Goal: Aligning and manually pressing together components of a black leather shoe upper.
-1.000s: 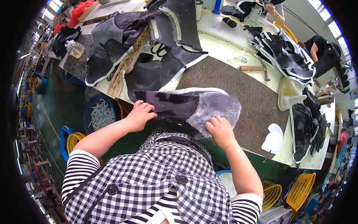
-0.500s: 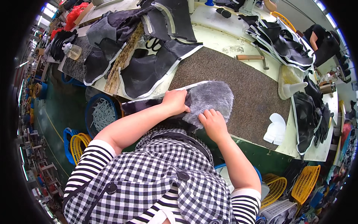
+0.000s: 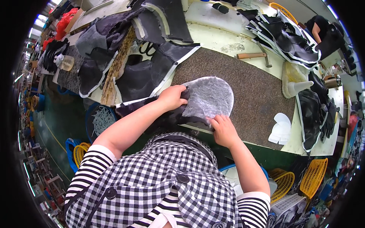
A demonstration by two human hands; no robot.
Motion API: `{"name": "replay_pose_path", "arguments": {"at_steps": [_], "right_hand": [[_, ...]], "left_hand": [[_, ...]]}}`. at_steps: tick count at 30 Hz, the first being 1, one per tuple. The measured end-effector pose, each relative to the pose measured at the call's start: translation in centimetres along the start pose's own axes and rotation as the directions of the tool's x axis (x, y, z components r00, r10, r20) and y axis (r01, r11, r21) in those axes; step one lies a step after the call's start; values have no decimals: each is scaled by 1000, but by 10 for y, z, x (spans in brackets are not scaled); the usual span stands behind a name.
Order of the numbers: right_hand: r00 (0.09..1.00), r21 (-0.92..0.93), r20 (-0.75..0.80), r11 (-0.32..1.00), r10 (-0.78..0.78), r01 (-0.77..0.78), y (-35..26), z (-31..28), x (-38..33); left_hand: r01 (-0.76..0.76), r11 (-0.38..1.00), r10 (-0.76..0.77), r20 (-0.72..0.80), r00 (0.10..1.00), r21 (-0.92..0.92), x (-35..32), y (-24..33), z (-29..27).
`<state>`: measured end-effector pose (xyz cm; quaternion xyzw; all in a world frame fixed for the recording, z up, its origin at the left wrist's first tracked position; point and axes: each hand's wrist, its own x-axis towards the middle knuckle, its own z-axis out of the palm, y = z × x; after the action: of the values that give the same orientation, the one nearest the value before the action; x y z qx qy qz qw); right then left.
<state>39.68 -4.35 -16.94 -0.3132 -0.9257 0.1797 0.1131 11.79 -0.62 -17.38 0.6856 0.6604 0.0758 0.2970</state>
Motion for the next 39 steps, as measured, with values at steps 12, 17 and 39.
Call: {"name": "replay_pose_path", "arguments": {"at_steps": [12, 17, 39], "right_hand": [[473, 327, -201, 514, 858, -793, 33, 13, 44], [516, 304, -406, 644, 754, -702, 32, 21, 33], [533, 454, 94, 441, 841, -774, 34, 6, 35]], "left_hand": [[4, 980, 29, 164, 986, -200, 47, 21, -1], [-557, 830, 558, -29, 829, 21, 37, 10, 14], [-530, 846, 512, -191, 838, -58, 46, -17, 31]]}}
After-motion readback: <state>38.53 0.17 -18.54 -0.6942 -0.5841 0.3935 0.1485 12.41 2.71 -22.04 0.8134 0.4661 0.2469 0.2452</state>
